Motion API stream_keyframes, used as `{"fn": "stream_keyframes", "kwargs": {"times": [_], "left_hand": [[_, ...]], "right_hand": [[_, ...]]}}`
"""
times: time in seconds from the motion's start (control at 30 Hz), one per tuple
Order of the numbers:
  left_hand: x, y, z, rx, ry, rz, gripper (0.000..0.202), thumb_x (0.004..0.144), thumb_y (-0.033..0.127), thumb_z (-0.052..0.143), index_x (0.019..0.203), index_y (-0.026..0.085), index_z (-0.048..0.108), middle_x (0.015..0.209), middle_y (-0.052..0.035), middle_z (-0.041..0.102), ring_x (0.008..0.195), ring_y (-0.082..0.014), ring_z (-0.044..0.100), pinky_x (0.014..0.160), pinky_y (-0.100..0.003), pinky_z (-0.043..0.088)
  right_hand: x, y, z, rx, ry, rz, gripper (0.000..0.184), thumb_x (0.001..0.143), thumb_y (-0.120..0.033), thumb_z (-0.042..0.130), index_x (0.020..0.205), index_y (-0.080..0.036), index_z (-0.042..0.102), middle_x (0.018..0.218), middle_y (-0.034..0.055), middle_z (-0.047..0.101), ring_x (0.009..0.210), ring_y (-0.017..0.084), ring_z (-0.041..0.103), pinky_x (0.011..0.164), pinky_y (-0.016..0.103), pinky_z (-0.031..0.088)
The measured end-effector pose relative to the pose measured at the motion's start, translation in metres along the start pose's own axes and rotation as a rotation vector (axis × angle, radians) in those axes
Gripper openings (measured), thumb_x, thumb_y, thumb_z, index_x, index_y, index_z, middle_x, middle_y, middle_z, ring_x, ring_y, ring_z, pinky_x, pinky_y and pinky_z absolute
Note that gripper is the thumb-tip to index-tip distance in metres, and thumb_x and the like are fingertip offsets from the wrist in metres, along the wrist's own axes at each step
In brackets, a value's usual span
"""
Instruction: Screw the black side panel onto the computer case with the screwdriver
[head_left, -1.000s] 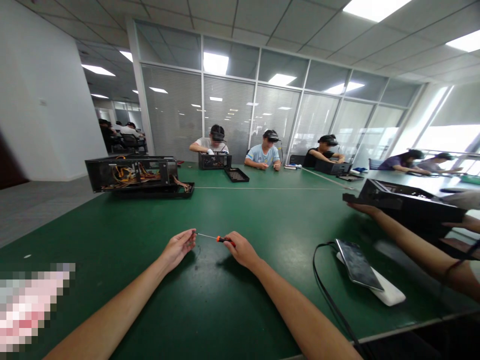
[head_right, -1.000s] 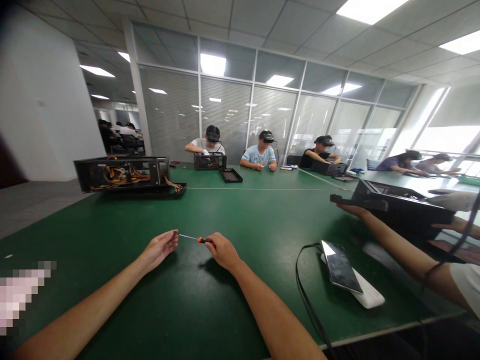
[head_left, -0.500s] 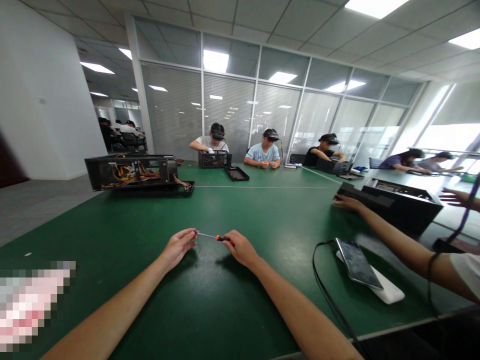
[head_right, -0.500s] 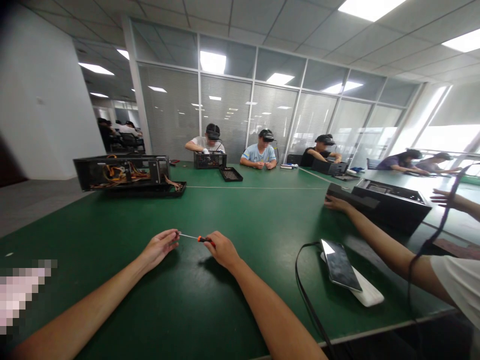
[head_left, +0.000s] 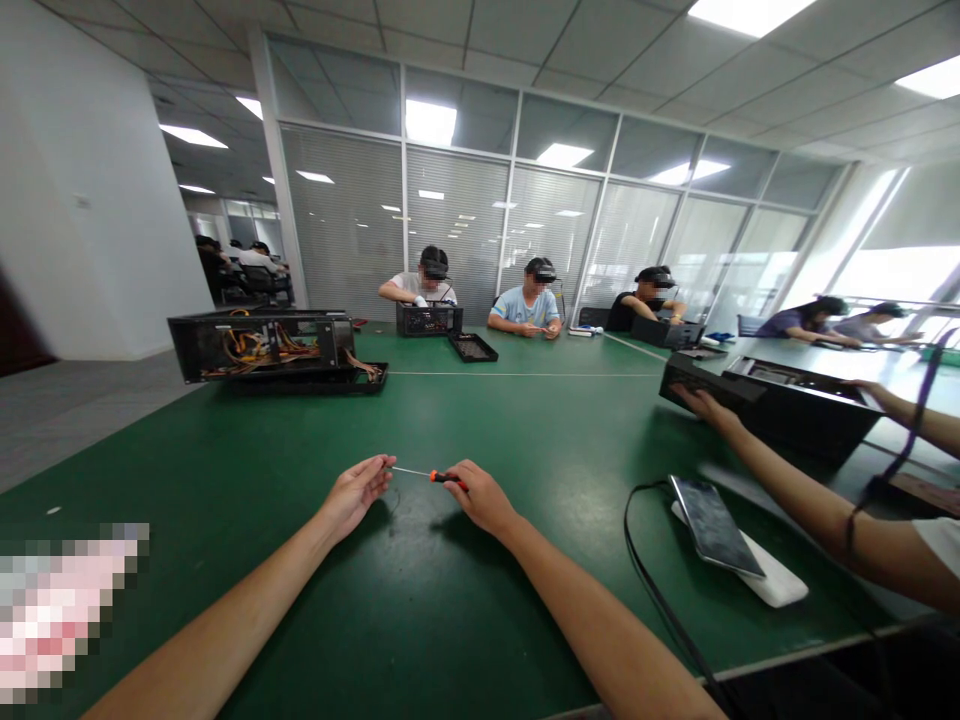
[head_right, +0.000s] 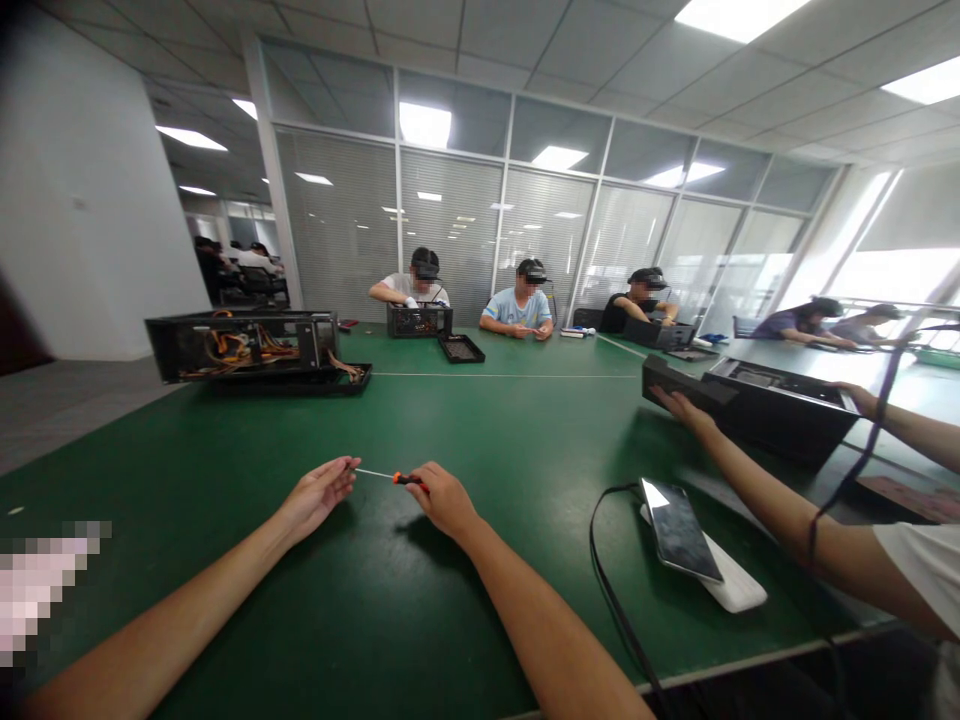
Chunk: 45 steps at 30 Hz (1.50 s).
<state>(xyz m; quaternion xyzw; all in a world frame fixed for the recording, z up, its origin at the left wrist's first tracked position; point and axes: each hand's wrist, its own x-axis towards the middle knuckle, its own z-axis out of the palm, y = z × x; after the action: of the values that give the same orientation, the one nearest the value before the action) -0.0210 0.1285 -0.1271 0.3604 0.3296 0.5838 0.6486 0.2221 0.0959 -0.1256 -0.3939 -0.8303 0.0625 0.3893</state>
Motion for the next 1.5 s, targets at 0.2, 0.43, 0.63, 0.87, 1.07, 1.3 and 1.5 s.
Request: {"fn": "stream_keyframes", "kwargs": {"times": [0.2, 0.43, 0.63, 0.87, 1.07, 1.3, 1.5], "left_hand": [[-0.001, -0.003, 0.003, -0.024, -0.03, -0.01, 0.012, 0.08, 0.013, 0.061, 0.09, 0.011, 0.066, 0.092, -0.0088, 0.068, 0.063, -0.0097, 0.062, 0.053, -0.019, 0.053], [-0.003, -0.002, 0.005, -0.024, -0.023, -0.019, 0.012, 0.082, 0.012, 0.057, 0.091, 0.01, 0.065, 0.089, -0.0082, 0.067, 0.063, -0.0097, 0.062, 0.053, -0.019, 0.053], [-0.001, -0.004, 0.002, -0.048, -0.013, -0.014, 0.01, 0.081, 0.011, 0.058, 0.088, 0.012, 0.065, 0.097, -0.008, 0.066, 0.064, -0.0094, 0.062, 0.053, -0.019, 0.053], [-0.001, -0.005, 0.001, -0.043, -0.012, -0.007, 0.011, 0.08, 0.011, 0.059, 0.09, 0.012, 0.065, 0.1, -0.0089, 0.066, 0.065, -0.0097, 0.062, 0.054, -0.02, 0.053], [-0.002, -0.003, 0.003, -0.049, -0.012, -0.014, 0.01, 0.08, 0.011, 0.059, 0.088, 0.012, 0.065, 0.098, -0.008, 0.066, 0.064, -0.0097, 0.062, 0.053, -0.02, 0.053], [-0.005, -0.004, 0.006, -0.039, 0.008, -0.014, 0.011, 0.079, 0.011, 0.061, 0.089, 0.01, 0.065, 0.091, -0.0091, 0.068, 0.062, -0.0096, 0.063, 0.052, -0.018, 0.053], [-0.005, -0.003, 0.009, -0.054, 0.077, -0.008, 0.01, 0.078, 0.009, 0.061, 0.088, 0.011, 0.064, 0.093, -0.0095, 0.068, 0.06, -0.0103, 0.064, 0.051, -0.019, 0.054]], "right_hand": [[-0.001, -0.001, 0.0, -0.011, -0.001, 0.002, 0.021, 0.089, -0.029, 0.045, 0.101, -0.018, 0.059, 0.094, 0.0062, 0.058, 0.088, 0.015, 0.054, 0.08, 0.027, 0.043], [0.0, -0.003, 0.0, -0.004, 0.006, -0.004, 0.021, 0.09, -0.029, 0.045, 0.101, -0.018, 0.058, 0.094, 0.0062, 0.058, 0.089, 0.015, 0.054, 0.08, 0.028, 0.043], [0.0, -0.002, 0.0, 0.002, 0.02, -0.01, 0.021, 0.089, -0.029, 0.045, 0.099, -0.018, 0.059, 0.092, 0.0059, 0.058, 0.086, 0.015, 0.054, 0.079, 0.028, 0.044], [-0.001, 0.0, 0.002, 0.003, 0.026, -0.01, 0.02, 0.089, -0.029, 0.046, 0.1, -0.018, 0.059, 0.093, 0.0057, 0.058, 0.087, 0.015, 0.054, 0.08, 0.028, 0.043], [0.0, -0.003, 0.0, 0.007, 0.014, 0.005, 0.02, 0.089, -0.028, 0.046, 0.101, -0.019, 0.059, 0.093, 0.0056, 0.058, 0.088, 0.015, 0.054, 0.08, 0.028, 0.043], [0.0, -0.006, 0.001, 0.014, 0.008, 0.057, 0.022, 0.089, -0.03, 0.045, 0.099, -0.018, 0.06, 0.092, 0.0057, 0.059, 0.086, 0.014, 0.054, 0.079, 0.027, 0.042], [0.001, -0.012, 0.008, 0.061, -0.074, 0.156, 0.03, 0.091, -0.031, 0.039, 0.085, -0.017, 0.065, 0.076, 0.0031, 0.062, 0.071, 0.013, 0.055, 0.069, 0.024, 0.042]]}}
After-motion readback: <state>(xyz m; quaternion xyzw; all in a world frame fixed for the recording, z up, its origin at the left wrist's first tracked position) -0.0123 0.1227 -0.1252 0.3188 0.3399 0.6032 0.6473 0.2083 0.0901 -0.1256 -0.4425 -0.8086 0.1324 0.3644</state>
